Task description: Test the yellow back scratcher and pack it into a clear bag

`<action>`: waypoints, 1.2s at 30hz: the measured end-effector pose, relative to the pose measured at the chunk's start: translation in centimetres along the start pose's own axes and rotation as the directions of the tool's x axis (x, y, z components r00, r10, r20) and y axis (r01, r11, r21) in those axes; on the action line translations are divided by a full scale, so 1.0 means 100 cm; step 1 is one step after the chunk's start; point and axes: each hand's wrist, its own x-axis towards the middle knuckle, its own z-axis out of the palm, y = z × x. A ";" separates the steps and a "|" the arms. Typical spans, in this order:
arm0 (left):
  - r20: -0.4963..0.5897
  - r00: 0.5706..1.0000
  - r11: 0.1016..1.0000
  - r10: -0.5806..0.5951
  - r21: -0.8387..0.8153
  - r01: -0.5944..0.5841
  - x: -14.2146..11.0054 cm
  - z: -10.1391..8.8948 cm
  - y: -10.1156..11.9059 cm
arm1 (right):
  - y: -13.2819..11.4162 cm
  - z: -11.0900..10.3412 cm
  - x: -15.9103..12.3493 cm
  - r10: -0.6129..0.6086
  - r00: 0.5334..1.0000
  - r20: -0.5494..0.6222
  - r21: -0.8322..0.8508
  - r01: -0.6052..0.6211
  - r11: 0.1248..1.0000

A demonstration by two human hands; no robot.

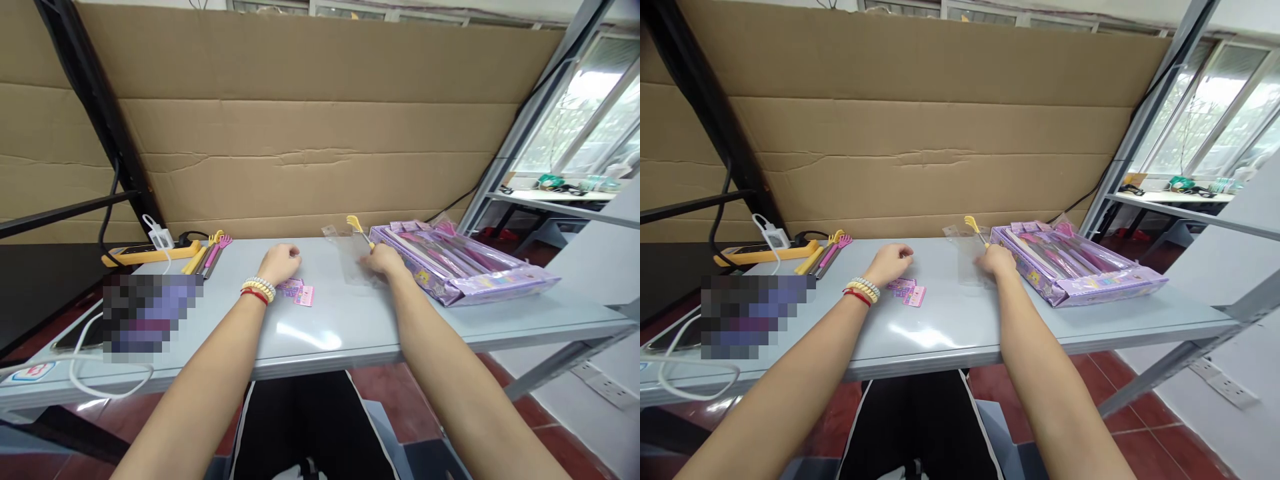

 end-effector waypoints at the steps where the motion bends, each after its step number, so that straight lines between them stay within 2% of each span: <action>1: -0.003 1.000 1.000 -0.013 -0.002 0.013 0.001 -0.001 -0.003 | 0.000 0.001 0.000 0.007 0.999 0.035 -0.020 -0.007 1.000; 3: -0.008 0.999 0.999 -0.036 -0.004 0.036 0.004 -0.004 -0.009 | 0.001 0.003 0.001 0.028 0.998 0.052 -0.033 -0.026 0.999; 8: -0.032 0.998 0.999 -0.051 -0.015 0.050 0.007 -0.007 -0.015 | 0.002 0.006 0.003 0.100 0.995 -0.019 0.024 -0.100 0.995; 16: -0.018 1.000 1.000 -0.004 -0.006 0.004 0.004 0.003 -0.007 | 0.001 0.005 -0.001 0.083 0.983 -0.162 0.134 -0.062 0.989; 19: -0.023 1.000 1.000 0.013 -0.027 -0.013 0.003 0.005 -0.002 | -0.002 0.000 -0.004 0.058 0.978 -0.201 0.169 -0.024 0.985; 22: -0.022 1.000 0.984 -0.018 -0.177 0.014 0.000 0.006 0.008 | -0.010 -0.006 -0.010 -0.055 0.955 -0.290 0.227 0.125 0.966; 24: 0.010 0.999 0.935 -0.051 -0.351 0.051 -0.003 0.005 0.016 | -0.018 -0.006 -0.015 -0.181 0.922 -0.341 0.331 0.298 0.895; 26: 0.074 0.996 0.857 -0.057 -0.508 0.087 -0.006 0.006 0.024 | -0.028 -0.003 -0.023 -0.326 0.890 -0.320 0.493 0.450 0.744; 28: 0.161 0.987 0.785 -0.023 -0.608 0.117 -0.009 0.008 0.031 | -0.039 0.003 -0.032 -0.466 0.847 -0.254 0.647 0.507 0.570; 30: 0.232 0.973 0.725 0.014 -0.672 0.150 -0.010 0.011 0.036 | -0.048 0.009 -0.040 -0.564 0.804 -0.187 0.729 0.499 0.468; 32: 0.232 0.972 0.655 -0.023 -0.731 0.190 -0.008 0.014 0.038 | -0.054 0.013 -0.046 -0.607 0.783 -0.135 0.748 0.483 0.455; 34: 0.168 0.974 0.559 -0.154 -0.797 0.226 -0.005 0.014 0.037 | -0.055 0.014 -0.048 -0.611 0.786 -0.091 0.758 0.453 0.470; 36: 0.108 0.952 0.453 -0.288 -0.860 0.235 -0.001 0.011 0.034 | -0.055 0.013 -0.048 -0.607 0.794 -0.033 0.785 0.397 0.476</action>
